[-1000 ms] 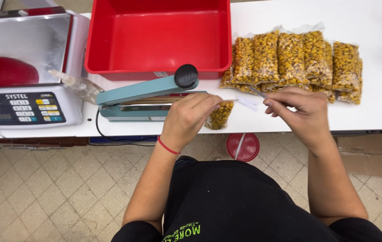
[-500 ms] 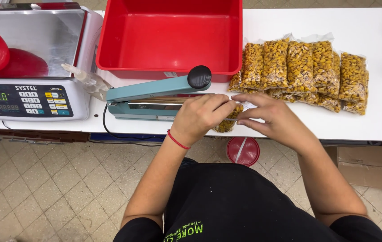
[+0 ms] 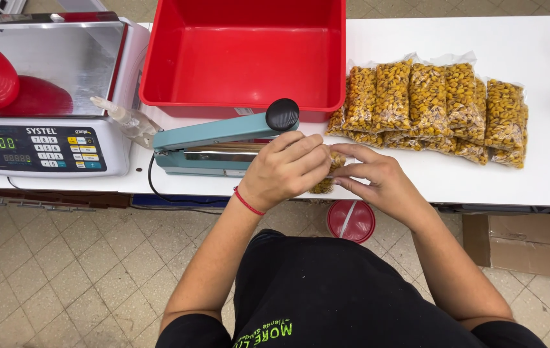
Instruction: The person seals multiple small transparent bags filled with yellow corn kernels using a handheld impulse sealer. After each seal, the person places the sealed bag into a red plastic tray. The process repeats for several bags.
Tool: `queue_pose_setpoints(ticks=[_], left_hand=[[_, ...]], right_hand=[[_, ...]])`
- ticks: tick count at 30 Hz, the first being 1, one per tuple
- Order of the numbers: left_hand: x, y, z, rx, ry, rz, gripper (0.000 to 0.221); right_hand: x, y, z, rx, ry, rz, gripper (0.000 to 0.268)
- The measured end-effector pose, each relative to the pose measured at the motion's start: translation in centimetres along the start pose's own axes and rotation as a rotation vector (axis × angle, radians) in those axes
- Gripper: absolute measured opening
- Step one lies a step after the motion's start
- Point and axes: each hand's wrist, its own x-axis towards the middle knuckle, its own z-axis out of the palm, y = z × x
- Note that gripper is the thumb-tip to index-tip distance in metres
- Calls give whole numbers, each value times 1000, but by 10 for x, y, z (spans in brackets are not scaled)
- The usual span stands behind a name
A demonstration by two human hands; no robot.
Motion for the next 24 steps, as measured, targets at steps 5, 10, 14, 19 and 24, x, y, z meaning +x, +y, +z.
queue_pose_setpoints(ticks=[5,10,14,19,24], left_hand=[[12,-1,-15,-33,-33,-32,10],[13,0,-22,-48,-80,-62,5],[2,2,-21,-28,-146,-114,6],[4,3,-37,-80,-232,-208,6],[6,3,-44,-100,-296,-173,26]], right_hand=[[1,-3,-2,20,-4,-6,9],[-4,3,2,26,-11,24,10],[-2,-4,4,48,4,-41,6],[-4,-13,-24,119,-30,-45,7],[7,-32,-72,-335,-133,-140,15]])
